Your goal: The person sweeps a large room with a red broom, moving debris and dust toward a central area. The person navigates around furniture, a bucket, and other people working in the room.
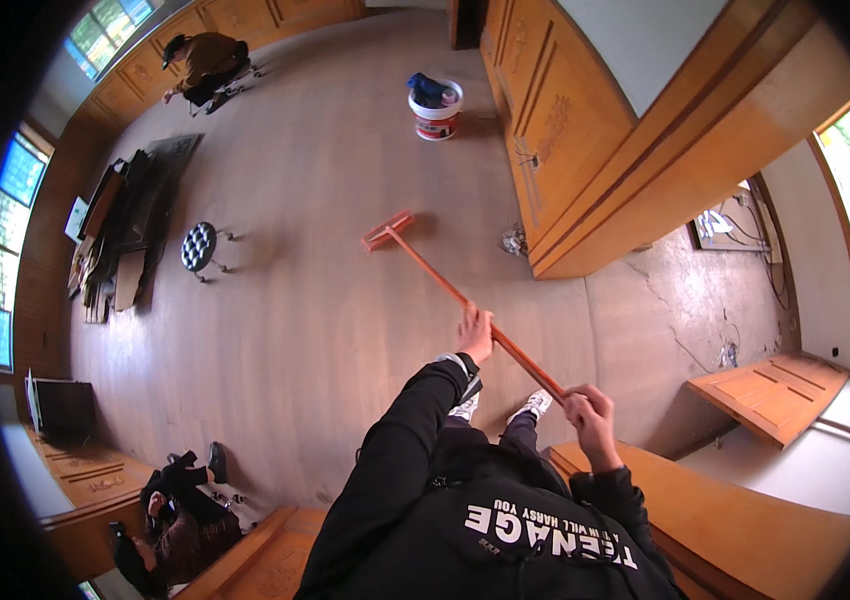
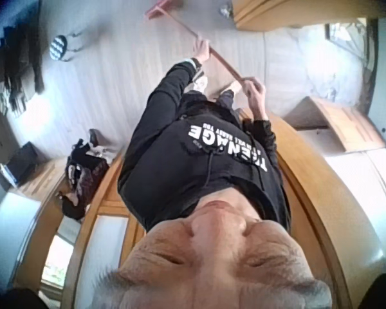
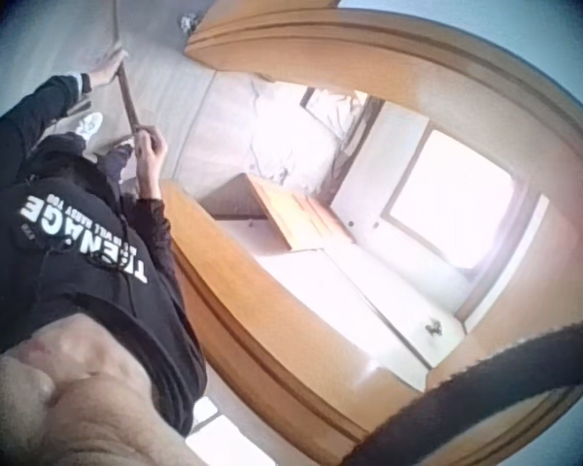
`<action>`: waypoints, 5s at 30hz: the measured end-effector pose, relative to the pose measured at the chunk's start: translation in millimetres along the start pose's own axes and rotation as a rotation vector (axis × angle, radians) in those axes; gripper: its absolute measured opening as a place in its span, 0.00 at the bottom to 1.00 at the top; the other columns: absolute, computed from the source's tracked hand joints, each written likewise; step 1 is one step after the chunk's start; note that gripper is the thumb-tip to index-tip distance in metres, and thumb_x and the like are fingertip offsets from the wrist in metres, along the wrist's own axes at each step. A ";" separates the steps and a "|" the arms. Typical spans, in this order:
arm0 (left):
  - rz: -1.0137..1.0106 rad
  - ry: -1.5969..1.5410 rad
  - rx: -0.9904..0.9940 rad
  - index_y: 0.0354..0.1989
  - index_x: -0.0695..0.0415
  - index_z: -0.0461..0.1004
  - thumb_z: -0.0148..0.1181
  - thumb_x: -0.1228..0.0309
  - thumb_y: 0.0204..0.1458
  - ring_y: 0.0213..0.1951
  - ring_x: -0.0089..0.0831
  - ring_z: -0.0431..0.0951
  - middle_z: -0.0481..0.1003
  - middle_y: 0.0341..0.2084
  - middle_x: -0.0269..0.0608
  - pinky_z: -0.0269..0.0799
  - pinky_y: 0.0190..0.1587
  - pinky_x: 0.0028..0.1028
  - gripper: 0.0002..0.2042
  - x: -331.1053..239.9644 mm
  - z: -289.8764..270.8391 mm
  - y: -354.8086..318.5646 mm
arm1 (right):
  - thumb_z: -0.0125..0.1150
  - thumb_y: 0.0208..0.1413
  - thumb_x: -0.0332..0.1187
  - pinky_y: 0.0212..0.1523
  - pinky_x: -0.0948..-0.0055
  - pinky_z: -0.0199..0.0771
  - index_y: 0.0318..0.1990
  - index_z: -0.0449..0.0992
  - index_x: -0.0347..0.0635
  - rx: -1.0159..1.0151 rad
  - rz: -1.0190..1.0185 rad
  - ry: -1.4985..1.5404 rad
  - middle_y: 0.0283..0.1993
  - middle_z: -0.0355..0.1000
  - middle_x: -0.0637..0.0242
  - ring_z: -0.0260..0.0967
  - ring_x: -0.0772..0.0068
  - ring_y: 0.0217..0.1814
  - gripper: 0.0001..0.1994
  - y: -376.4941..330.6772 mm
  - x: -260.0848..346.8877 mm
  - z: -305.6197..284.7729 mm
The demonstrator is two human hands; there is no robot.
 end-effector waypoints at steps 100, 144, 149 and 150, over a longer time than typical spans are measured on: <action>0.870 0.224 0.854 0.48 0.54 0.63 0.61 0.74 0.44 0.44 0.46 0.73 0.74 0.37 0.47 0.67 0.44 0.42 0.22 -143.7 41.1 -53.6 | 0.44 0.63 0.47 0.21 0.78 0.57 0.23 0.73 0.35 -0.720 -0.574 0.482 0.17 0.61 0.68 0.56 0.77 0.19 0.25 -140.4 26.6 -138.2; 0.495 0.460 0.884 0.46 0.50 0.66 0.61 0.65 0.47 0.50 0.47 0.69 0.71 0.43 0.47 0.62 0.49 0.49 0.18 -64.6 41.3 -40.5 | 0.50 0.60 0.41 0.31 0.69 0.67 0.27 0.72 0.37 -0.656 -0.404 0.600 0.13 0.54 0.71 0.56 0.74 0.18 0.16 -125.0 -17.3 -105.9; 0.652 0.403 0.890 0.56 0.46 0.60 0.61 0.69 0.46 0.50 0.48 0.69 0.71 0.45 0.49 0.63 0.50 0.47 0.27 -92.2 33.7 -55.6 | 0.50 0.60 0.39 0.26 0.77 0.62 0.27 0.72 0.31 -0.614 -0.424 0.599 0.14 0.58 0.71 0.57 0.78 0.17 0.17 -145.7 -4.2 -105.9; 0.693 0.326 0.921 0.55 0.47 0.60 0.61 0.70 0.46 0.50 0.48 0.69 0.71 0.46 0.49 0.64 0.50 0.46 0.27 -110.5 36.2 -61.1 | 0.49 0.60 0.40 0.24 0.78 0.64 0.27 0.73 0.31 -0.680 -0.436 0.529 0.14 0.59 0.71 0.57 0.78 0.16 0.18 -154.1 5.7 -112.2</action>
Point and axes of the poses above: each hand's wrist, its own y-axis towards the middle knuckle, its own z-axis out of the palm, x = y × z, the point moved 1 cm from there along y, towards the middle knuckle
